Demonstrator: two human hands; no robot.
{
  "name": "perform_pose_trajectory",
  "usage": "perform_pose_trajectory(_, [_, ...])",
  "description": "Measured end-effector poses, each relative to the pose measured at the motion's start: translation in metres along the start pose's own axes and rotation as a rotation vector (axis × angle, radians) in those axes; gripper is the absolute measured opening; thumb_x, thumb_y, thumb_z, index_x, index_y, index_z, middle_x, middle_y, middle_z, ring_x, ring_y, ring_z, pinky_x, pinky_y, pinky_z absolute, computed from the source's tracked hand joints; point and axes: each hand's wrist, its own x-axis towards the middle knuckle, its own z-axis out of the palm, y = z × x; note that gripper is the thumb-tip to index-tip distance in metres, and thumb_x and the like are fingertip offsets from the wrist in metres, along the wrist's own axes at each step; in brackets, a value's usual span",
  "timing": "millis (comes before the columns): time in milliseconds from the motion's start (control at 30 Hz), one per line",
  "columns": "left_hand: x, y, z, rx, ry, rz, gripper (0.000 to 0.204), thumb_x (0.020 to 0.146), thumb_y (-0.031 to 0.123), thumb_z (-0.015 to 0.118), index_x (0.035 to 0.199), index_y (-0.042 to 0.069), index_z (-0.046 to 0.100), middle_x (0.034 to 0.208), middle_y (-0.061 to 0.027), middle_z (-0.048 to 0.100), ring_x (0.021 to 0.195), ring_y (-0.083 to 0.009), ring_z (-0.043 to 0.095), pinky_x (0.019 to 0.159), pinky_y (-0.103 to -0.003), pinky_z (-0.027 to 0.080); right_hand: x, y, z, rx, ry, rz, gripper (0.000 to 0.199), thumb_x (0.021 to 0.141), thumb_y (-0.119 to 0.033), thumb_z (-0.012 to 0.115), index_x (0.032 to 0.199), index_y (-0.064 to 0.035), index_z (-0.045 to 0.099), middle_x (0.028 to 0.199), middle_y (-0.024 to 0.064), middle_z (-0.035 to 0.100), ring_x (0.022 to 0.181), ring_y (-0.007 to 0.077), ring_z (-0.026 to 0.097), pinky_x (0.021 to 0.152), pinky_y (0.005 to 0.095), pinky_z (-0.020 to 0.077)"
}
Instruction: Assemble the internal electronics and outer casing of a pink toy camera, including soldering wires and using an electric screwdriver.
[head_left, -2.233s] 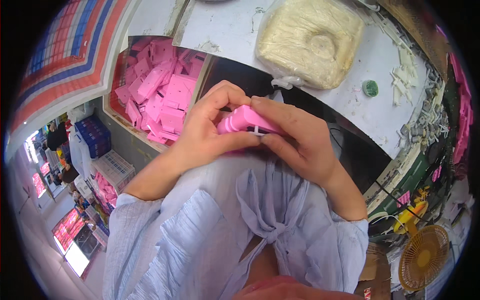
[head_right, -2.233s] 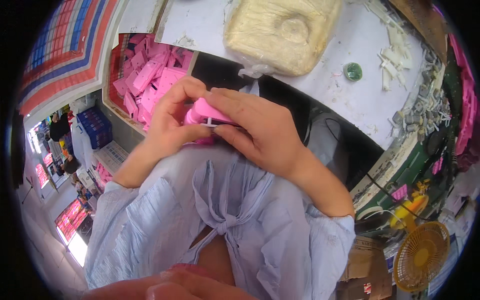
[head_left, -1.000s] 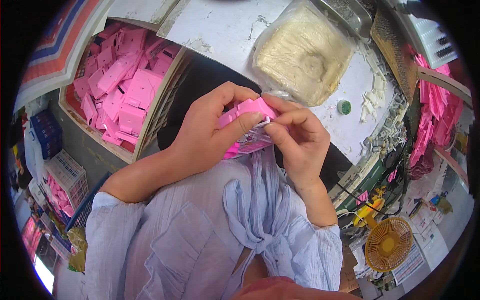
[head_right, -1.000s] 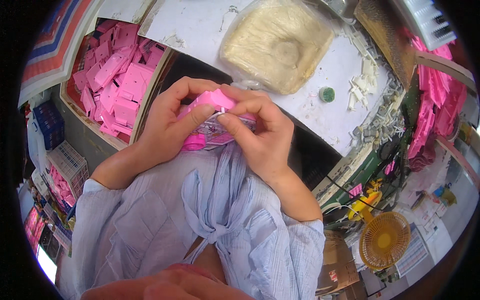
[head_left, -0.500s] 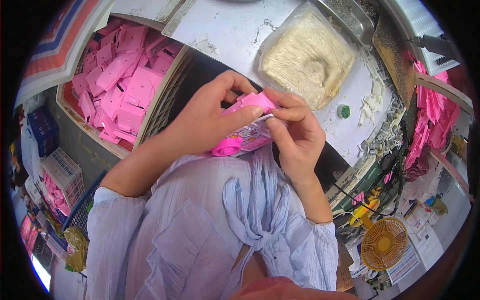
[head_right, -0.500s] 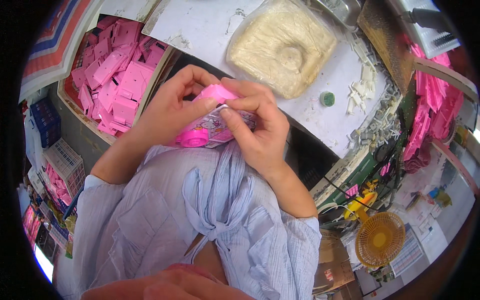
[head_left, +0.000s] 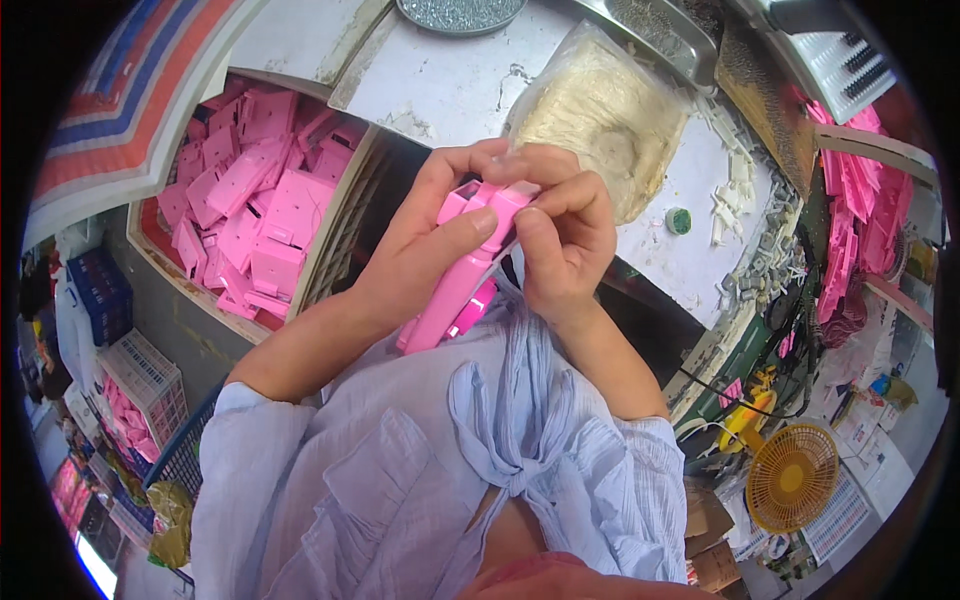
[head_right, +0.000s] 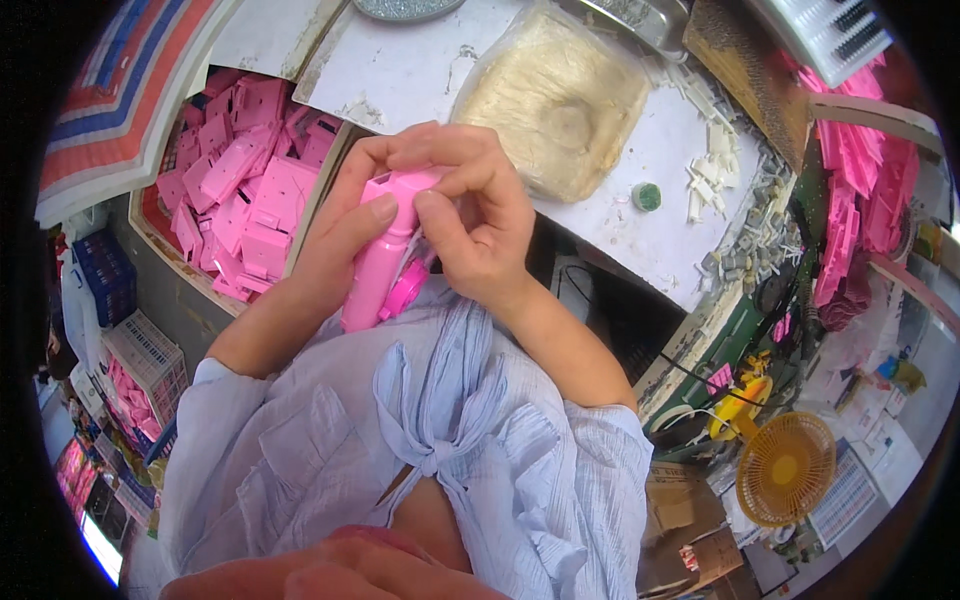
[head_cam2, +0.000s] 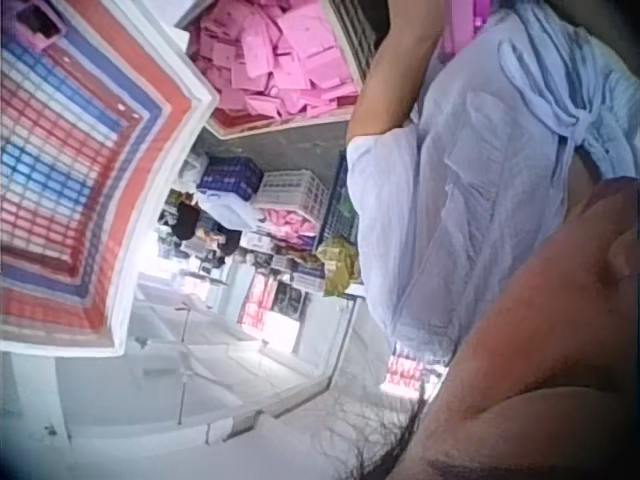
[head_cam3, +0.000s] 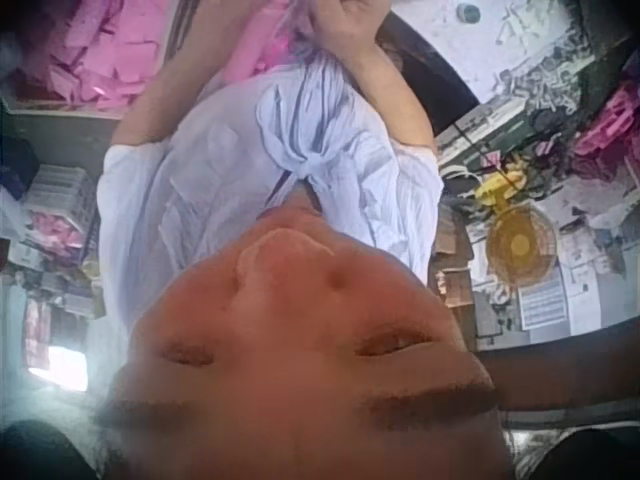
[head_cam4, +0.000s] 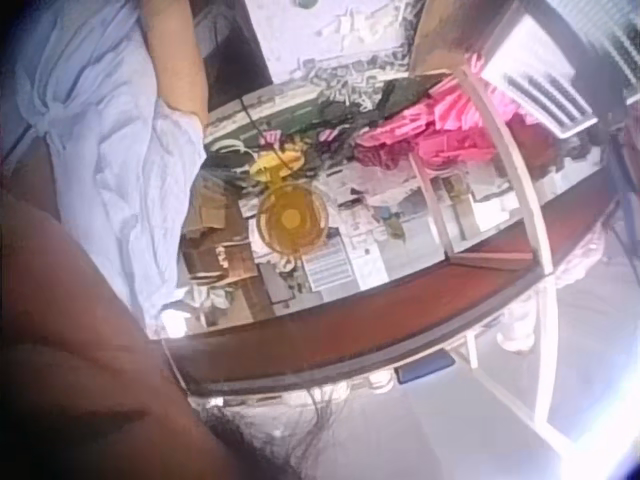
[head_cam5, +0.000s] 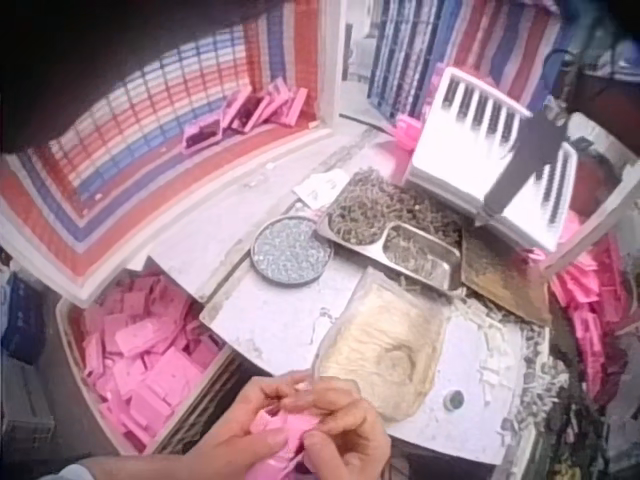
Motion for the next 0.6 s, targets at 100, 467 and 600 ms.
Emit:
perform_pose_trajectory(100, [0.006, 0.010, -0.001, 0.335, -0.057, 0.115, 0.054, 0.099, 0.021, 0.057, 0.145, -0.001, 0.040, 0.152, -0.0191, 0.041, 0.143, -0.0264, 0.039, 0.119, -0.040, 0.030, 0.015, 0.003, 0.011, 0.101, 0.070, 0.001, 0.028, 0.101, -0.026, 0.058, 0.116, -0.0030, 0.049, 0.136, 0.0222, 0.058, 0.131, 0.0309, 0.048, 0.114, 0.0462, 0.0337])
perform_pose_trajectory(467, [-0.014, 0.023, -0.001, 1.359, -0.414, 0.467, 0.082, 0.076, 0.037, 0.083, 0.144, 0.002, 0.054, 0.142, -0.0186, 0.049, 0.130, -0.0399, 0.044, 0.104, -0.052, 0.033, 0.014, -0.019, -0.013, 0.338, -0.266, 0.415, 0.108, 0.091, -0.082, 0.046, 0.161, -0.0028, 0.026, 0.161, 0.0255, 0.037, 0.153, 0.0331, 0.032, 0.126, 0.0472, 0.0176])
perform_pose_trajectory(600, [-0.011, 0.011, -0.014, 1.145, -0.494, 0.574, 0.077, 0.064, 0.040, 0.091, 0.128, 0.006, 0.066, 0.128, -0.0145, 0.057, 0.120, -0.0367, 0.053, 0.097, -0.051, 0.040, -0.005, -0.023, -0.004, 0.556, -0.216, 0.426, 0.105, 0.091, -0.078, 0.052, 0.160, -0.0009, 0.030, 0.159, 0.0254, 0.040, 0.150, 0.0318, 0.037, 0.125, 0.0444, 0.0220])
